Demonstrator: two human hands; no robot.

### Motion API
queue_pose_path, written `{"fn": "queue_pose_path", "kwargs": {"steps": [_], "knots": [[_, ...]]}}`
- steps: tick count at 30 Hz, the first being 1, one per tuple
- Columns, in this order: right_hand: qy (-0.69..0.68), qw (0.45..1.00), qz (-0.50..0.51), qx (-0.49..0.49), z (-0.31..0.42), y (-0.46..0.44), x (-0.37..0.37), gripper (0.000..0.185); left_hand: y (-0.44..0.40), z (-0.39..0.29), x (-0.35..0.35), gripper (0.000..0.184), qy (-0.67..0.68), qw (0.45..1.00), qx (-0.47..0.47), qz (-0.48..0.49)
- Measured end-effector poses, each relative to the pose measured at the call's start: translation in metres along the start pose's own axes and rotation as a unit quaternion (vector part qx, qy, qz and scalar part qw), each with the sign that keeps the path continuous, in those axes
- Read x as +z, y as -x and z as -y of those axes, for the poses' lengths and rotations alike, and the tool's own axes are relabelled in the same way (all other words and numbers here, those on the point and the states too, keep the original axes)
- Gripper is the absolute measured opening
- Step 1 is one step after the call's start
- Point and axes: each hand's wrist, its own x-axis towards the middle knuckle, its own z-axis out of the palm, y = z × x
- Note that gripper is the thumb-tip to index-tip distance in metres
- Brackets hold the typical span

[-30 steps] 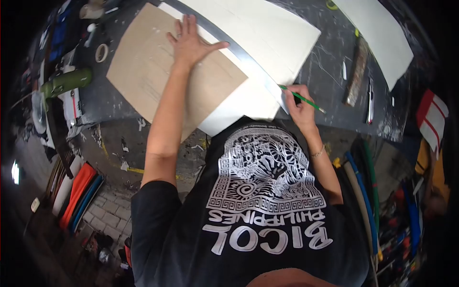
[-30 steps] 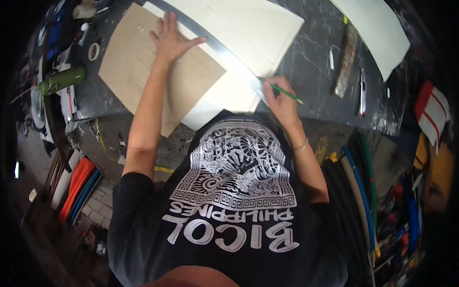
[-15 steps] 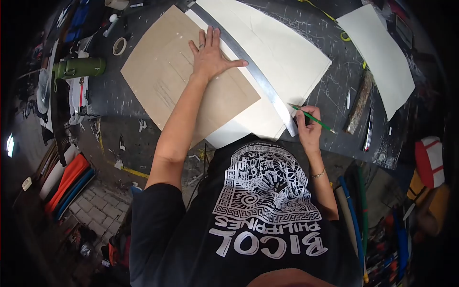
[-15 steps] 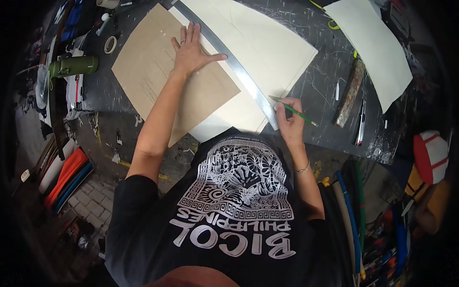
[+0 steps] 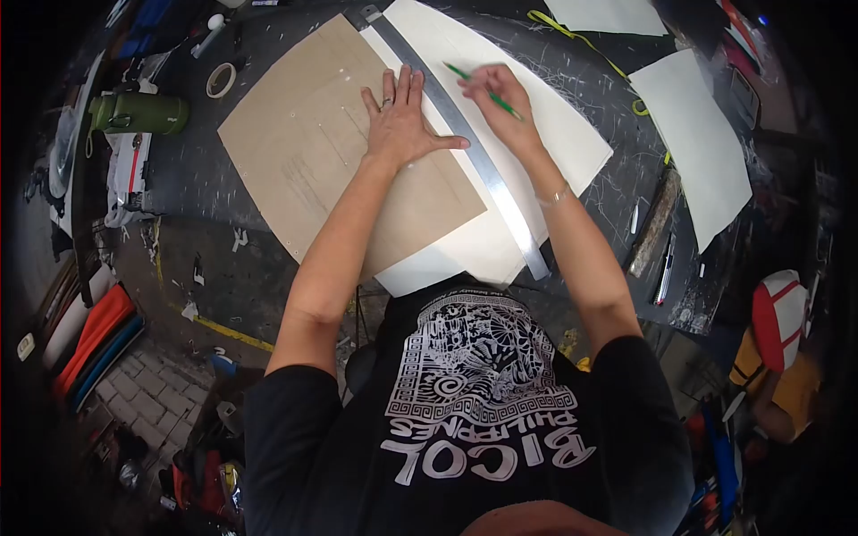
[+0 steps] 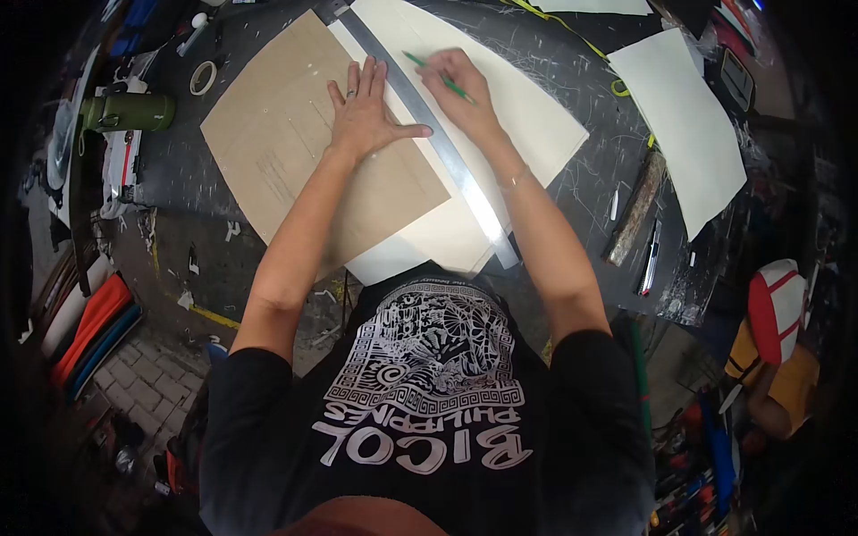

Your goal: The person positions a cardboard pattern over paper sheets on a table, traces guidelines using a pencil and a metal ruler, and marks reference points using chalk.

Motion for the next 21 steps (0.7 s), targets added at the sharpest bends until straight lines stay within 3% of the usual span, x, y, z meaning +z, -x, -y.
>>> {"fn": "queue_pose_path", "kwargs": {"steps": [7, 12, 15, 21], "knots": [[0.086, 0.995, 0.031, 0.046, -0.032, -0.111, 0.039, 0.030, 0.000, 0.000, -0.007, 0.155, 0.004, 1.000, -0.003, 0.018], [0.148, 0.978, 0.042, 0.138, -0.026, -0.131, 0.052, 0.035, 0.000, 0.002, -0.004, 0.155, 0.018, 1.000, 0.000, 0.005], [0.019, 0.995, 0.098, 0.026, -0.091, -0.156, 0.048, 0.020, -0.001, 0.002, -0.002, 0.155, 0.020, 1.000, 0.002, -0.002], [-0.006, 0.995, 0.075, 0.062, -0.106, -0.165, 0.047, 0.018, 0.000, 0.001, -0.001, 0.154, 0.016, 1.000, 0.009, -0.010]]}}
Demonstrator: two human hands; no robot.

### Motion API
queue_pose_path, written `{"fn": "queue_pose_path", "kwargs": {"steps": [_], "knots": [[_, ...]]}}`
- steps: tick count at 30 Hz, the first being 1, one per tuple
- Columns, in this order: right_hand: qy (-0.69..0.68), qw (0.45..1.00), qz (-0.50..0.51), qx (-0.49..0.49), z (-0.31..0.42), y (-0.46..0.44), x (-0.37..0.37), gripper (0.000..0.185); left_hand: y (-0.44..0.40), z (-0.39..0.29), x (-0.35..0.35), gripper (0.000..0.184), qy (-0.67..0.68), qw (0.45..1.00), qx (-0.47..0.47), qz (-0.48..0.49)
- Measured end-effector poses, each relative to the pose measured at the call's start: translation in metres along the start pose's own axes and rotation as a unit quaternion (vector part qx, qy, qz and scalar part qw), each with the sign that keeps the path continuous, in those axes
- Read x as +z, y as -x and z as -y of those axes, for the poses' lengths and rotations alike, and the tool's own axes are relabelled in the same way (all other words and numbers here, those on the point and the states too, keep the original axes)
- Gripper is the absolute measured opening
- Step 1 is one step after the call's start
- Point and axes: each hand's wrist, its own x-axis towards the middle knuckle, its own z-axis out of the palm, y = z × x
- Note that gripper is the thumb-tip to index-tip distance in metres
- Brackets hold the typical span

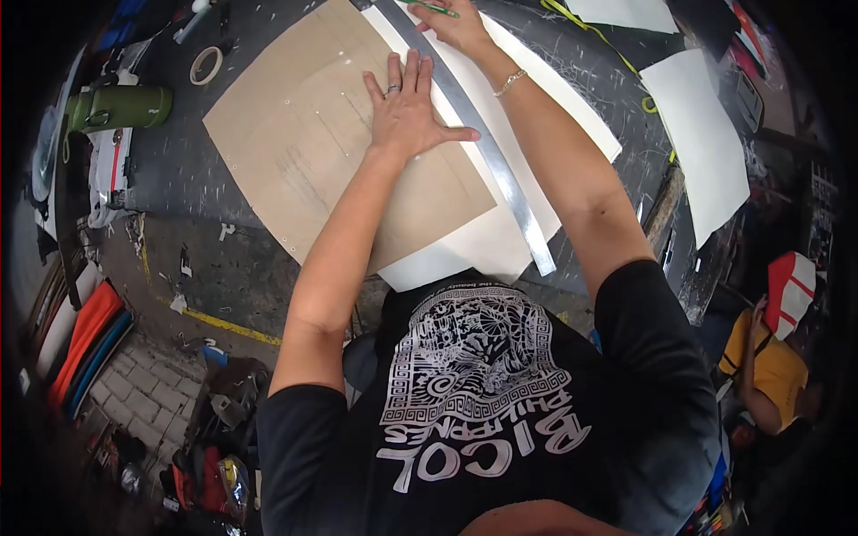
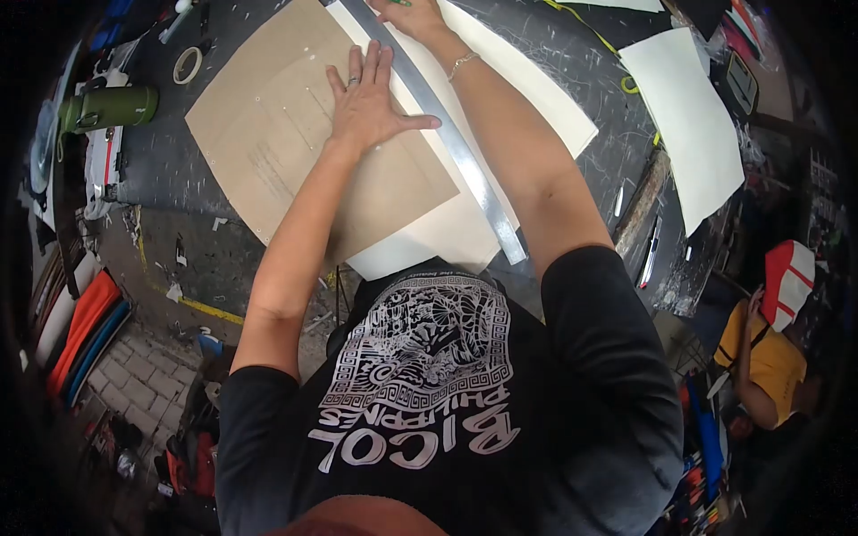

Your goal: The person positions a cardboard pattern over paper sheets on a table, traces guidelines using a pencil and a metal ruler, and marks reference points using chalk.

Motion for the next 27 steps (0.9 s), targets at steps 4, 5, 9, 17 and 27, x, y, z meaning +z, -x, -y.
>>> {"fn": "queue_pose_path", "kwargs": {"steps": [4, 5, 9, 17, 27], "knots": [[0.028, 0.999, 0.024, -0.003, 0.020, 0.015, -0.004, 0.020, 0.000, -0.002, 0.000, 0.153, -0.022, 1.000, 0.002, 0.005], [0.026, 0.999, 0.030, 0.000, 0.024, 0.020, -0.006, 0.021, 0.000, -0.002, 0.001, 0.154, -0.018, 1.000, 0.004, -0.003], [0.076, 0.996, 0.046, 0.000, 0.040, 0.068, -0.026, 0.025, 0.000, 0.001, 0.006, 0.156, -0.032, 0.999, 0.010, 0.004], [0.255, 0.967, 0.020, 0.003, 0.102, 0.259, -0.065, 0.031, 0.001, -0.004, 0.007, 0.151, -0.047, 0.999, 0.018, -0.010], [0.217, 0.959, -0.047, 0.174, 0.163, 0.439, -0.081, 0.025, -0.001, 0.004, 0.016, 0.148, -0.060, 0.998, 0.032, -0.008]]}}
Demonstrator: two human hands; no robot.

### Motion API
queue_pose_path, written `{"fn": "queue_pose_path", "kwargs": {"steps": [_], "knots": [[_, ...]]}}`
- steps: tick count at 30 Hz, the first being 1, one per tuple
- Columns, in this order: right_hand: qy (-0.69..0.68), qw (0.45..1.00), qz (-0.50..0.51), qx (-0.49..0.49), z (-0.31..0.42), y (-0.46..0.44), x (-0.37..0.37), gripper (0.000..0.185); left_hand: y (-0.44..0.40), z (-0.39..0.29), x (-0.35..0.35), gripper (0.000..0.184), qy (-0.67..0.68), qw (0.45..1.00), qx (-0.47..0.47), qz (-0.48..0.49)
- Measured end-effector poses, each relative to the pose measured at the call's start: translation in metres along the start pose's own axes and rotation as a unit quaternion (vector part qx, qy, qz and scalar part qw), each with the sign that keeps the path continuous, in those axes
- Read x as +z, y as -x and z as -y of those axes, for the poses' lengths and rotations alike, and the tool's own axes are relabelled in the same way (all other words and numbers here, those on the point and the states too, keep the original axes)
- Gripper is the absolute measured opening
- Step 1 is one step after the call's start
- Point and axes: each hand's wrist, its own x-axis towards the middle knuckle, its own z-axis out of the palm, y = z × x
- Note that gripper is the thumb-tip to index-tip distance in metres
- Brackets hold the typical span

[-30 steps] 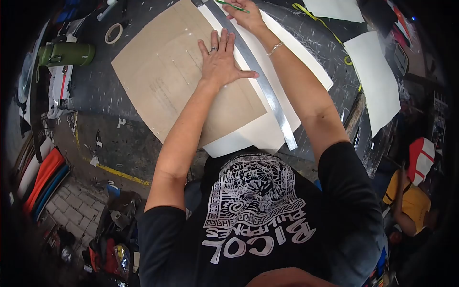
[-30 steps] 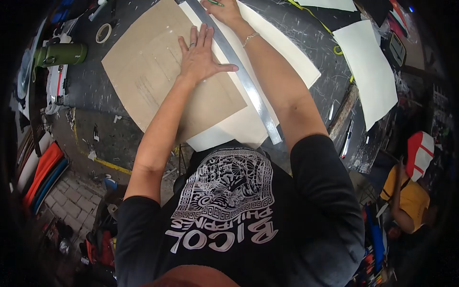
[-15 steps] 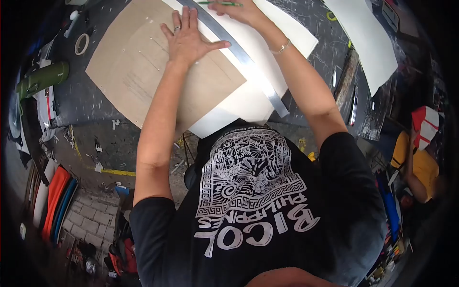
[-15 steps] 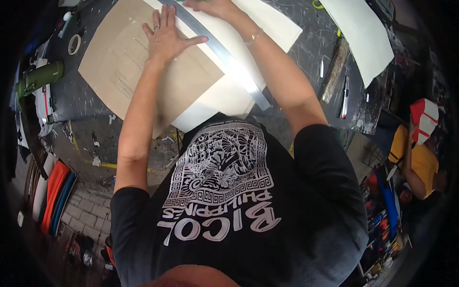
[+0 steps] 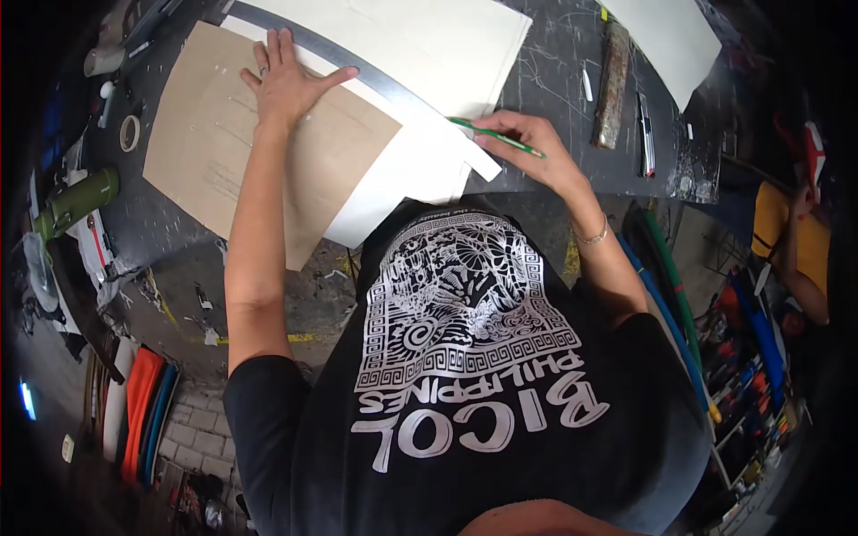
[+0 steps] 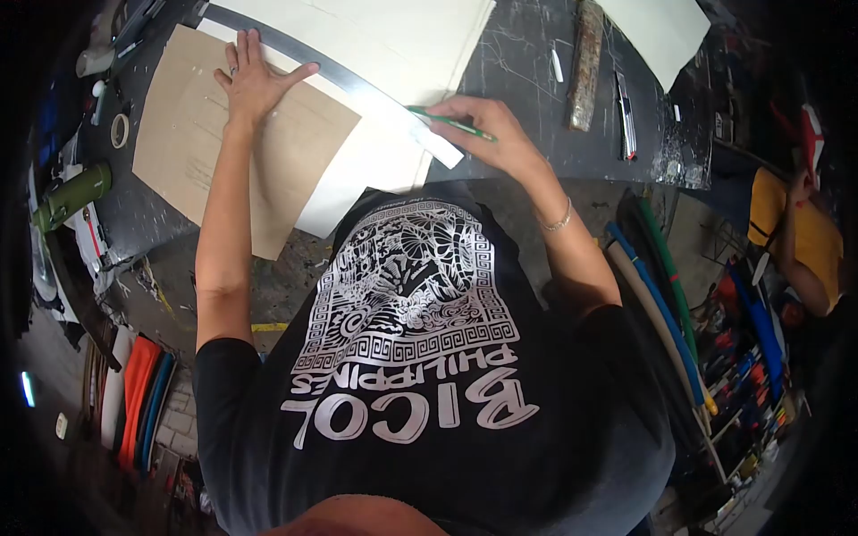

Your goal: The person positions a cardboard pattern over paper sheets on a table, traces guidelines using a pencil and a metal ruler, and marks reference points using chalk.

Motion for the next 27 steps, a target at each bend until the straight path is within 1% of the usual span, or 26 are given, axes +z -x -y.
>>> {"fn": "queue_pose_path", "kwargs": {"steps": [2, 5, 6, 9, 12, 15, 16, 19, 21, 22, 23, 26, 27], "knots": [[-0.004, 1.000, -0.005, 0.019, 0.002, 0.021, -0.007, 0.022, -0.001, 0.003, 0.004, 0.148, -0.003, 1.000, 0.005, -0.001], [0.050, 0.996, -0.028, 0.069, 0.003, 0.043, -0.016, 0.024, 0.000, 0.007, 0.009, 0.146, 0.009, 1.000, 0.021, -0.018], [0.053, 0.996, -0.072, -0.018, 0.001, 0.049, -0.017, 0.021, 0.001, 0.008, 0.009, 0.144, 0.015, 0.999, 0.028, -0.026], [0.048, 0.982, -0.149, -0.108, 0.003, 0.057, -0.022, 0.026, 0.002, 0.010, 0.007, 0.133, 0.012, 0.999, 0.036, -0.034], [0.084, 0.981, -0.169, -0.039, 0.005, 0.059, -0.004, 0.029, 0.001, 0.011, 0.004, 0.132, 0.022, 0.999, 0.034, -0.019], [0.194, 0.972, -0.133, -0.006, -0.016, 0.046, 0.026, 0.033, 0.004, 0.006, 0.005, 0.118, 0.023, 0.998, 0.031, -0.053], [0.189, 0.977, -0.088, 0.045, -0.003, 0.045, 0.031, 0.041, 0.004, 0.008, 0.006, 0.112, 0.038, 0.996, 0.030, -0.068], [0.232, 0.970, -0.062, 0.041, -0.011, 0.037, 0.050, 0.050, 0.000, 0.012, 0.012, 0.095, 0.079, 0.990, 0.023, -0.115], [0.235, 0.970, -0.061, 0.025, -0.016, 0.038, 0.050, 0.045, 0.000, 0.013, 0.016, 0.086, 0.110, 0.984, 0.020, -0.141], [0.237, 0.969, -0.063, 0.018, -0.017, 0.038, 0.048, 0.043, 0.000, 0.013, 0.017, 0.079, 0.096, 0.985, 0.008, -0.143], [0.240, 0.969, -0.066, 0.011, -0.020, 0.039, 0.044, 0.041, 0.000, 0.013, 0.017, 0.078, 0.101, 0.985, 0.004, -0.143], [0.253, 0.960, -0.117, -0.007, -0.036, 0.067, 0.023, 0.037, -0.002, 0.016, 0.020, 0.073, 0.106, 0.984, -0.007, -0.140], [0.255, 0.958, -0.129, 0.008, -0.044, 0.082, 0.017, 0.037, -0.002, 0.018, 0.023, 0.073, 0.089, 0.987, -0.005, -0.135]]}}
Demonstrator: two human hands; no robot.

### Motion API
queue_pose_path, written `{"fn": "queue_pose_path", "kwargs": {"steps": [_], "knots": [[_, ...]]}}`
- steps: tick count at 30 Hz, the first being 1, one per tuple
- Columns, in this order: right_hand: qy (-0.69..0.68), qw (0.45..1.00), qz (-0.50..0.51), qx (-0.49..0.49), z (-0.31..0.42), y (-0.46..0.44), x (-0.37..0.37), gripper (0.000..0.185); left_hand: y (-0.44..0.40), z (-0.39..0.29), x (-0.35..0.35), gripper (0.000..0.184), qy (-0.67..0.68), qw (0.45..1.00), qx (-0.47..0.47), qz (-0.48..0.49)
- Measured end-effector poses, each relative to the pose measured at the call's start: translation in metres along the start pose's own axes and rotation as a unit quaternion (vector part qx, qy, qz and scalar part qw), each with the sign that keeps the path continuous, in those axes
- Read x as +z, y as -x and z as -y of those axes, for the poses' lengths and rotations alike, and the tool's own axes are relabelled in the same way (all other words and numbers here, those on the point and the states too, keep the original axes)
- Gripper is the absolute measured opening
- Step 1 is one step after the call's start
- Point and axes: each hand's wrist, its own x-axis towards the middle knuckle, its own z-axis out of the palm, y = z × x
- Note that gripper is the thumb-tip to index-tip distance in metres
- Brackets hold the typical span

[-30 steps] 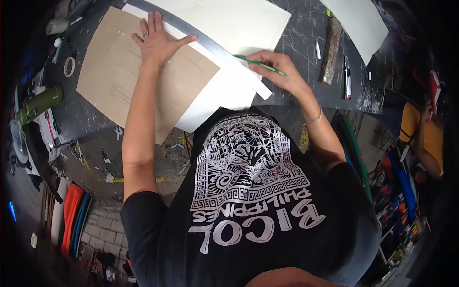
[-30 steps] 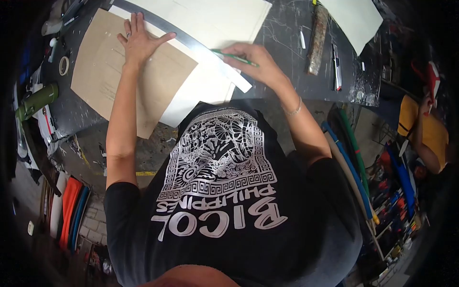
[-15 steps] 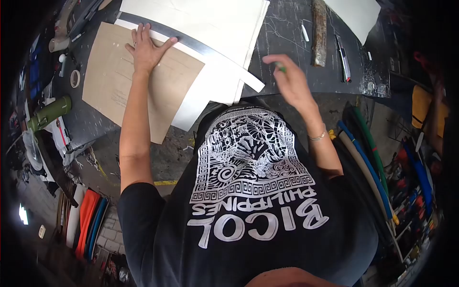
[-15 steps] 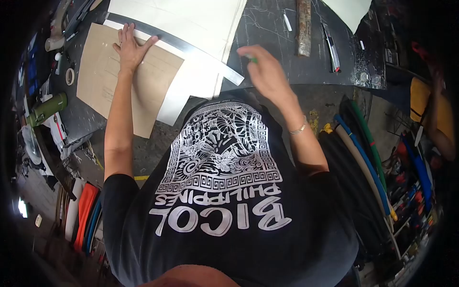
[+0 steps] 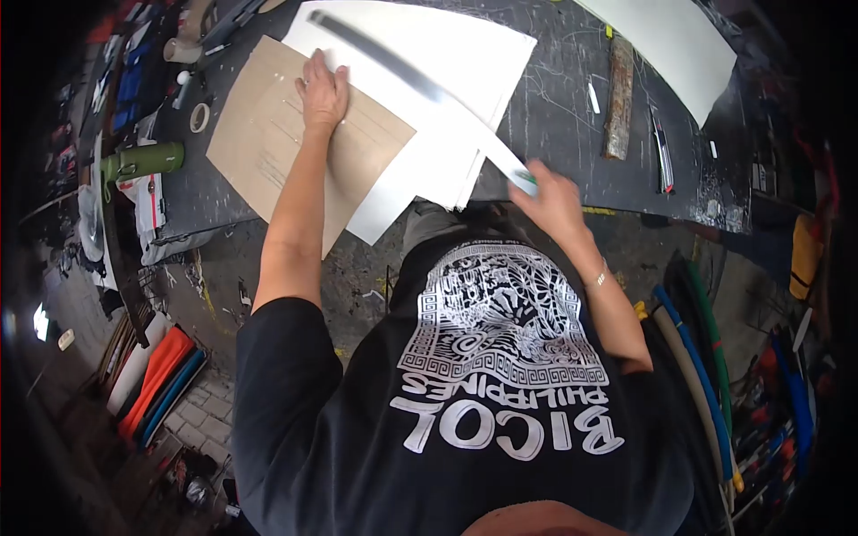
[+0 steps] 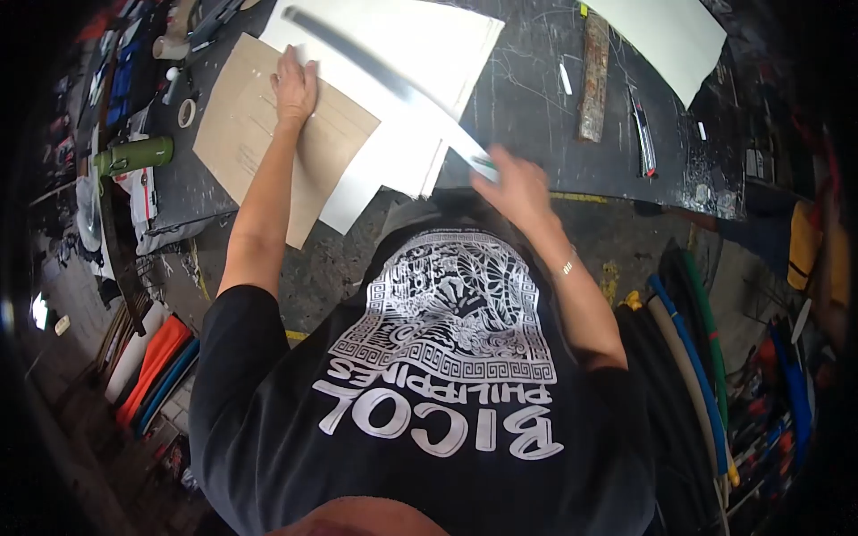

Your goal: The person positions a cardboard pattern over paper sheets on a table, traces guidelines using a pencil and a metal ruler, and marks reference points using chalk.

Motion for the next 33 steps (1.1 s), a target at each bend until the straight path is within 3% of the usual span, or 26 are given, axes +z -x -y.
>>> {"fn": "queue_pose_path", "kwargs": {"steps": [5, 11, 14, 15, 17, 18, 21, 22, 23, 24, 26, 28, 30, 33], "knots": [[-0.045, 0.990, -0.110, 0.073, -0.047, 0.081, -0.004, 0.033, 0.001, 0.003, 0.001, 0.066, -0.059, 0.998, 0.017, 0.020], [-0.013, 0.960, -0.133, 0.246, -0.070, 0.103, 0.009, 0.035, 0.001, 0.002, -0.001, 0.067, -0.046, 0.998, 0.014, 0.029], [0.077, 0.965, -0.222, 0.116, -0.060, 0.085, 0.003, 0.043, -0.007, 0.004, -0.025, 0.068, 0.166, 0.985, -0.022, 0.032], [0.084, 0.955, -0.225, 0.172, -0.035, 0.080, -0.006, 0.043, -0.003, 0.013, -0.033, 0.068, 0.207, 0.978, -0.025, 0.018], [0.071, 0.946, -0.280, 0.147, -0.018, 0.071, -0.001, 0.036, 0.010, 0.039, -0.054, 0.068, 0.292, 0.956, -0.027, -0.005], [0.069, 0.937, -0.312, 0.140, -0.012, 0.069, 0.000, 0.033, 0.026, 0.039, -0.076, 0.066, 0.282, 0.955, -0.093, 0.000], [-0.035, 0.977, -0.164, 0.133, 0.052, 0.063, 0.030, 0.027, 0.085, 0.090, -0.107, 0.057, 0.281, 0.950, -0.136, -0.020], [-0.238, 0.949, -0.060, 0.196, 0.070, 0.057, 0.050, 0.031, 0.106, 0.105, -0.119, 0.051, 0.253, 0.957, -0.140, -0.035], [-0.372, 0.912, 0.011, 0.174, 0.086, 0.055, 0.073, 0.037, 0.131, 0.127, -0.118, 0.049, 0.279, 0.941, -0.179, -0.063], [-0.352, 0.909, 0.107, 0.196, 0.114, 0.042, 0.076, 0.039, 0.153, 0.133, -0.134, 0.047, 0.318, 0.924, -0.206, -0.056], [-0.339, 0.907, 0.172, 0.181, 0.138, 0.024, 0.100, 0.039, 0.195, 0.125, -0.159, 0.047, 0.323, 0.910, -0.241, -0.094], [-0.345, 0.904, 0.179, 0.178, 0.154, 0.009, 0.116, 0.039, 0.236, 0.153, -0.161, 0.048, 0.290, 0.915, -0.269, -0.077], [-0.374, 0.890, 0.192, 0.177, 0.152, 0.002, 0.134, 0.039, 0.275, 0.172, -0.151, 0.050, 0.193, 0.926, -0.294, -0.139], [-0.318, 0.889, 0.218, 0.248, 0.166, 0.001, 0.133, 0.038, 0.290, 0.178, -0.154, 0.053, 0.411, 0.746, -0.518, -0.085]]}}
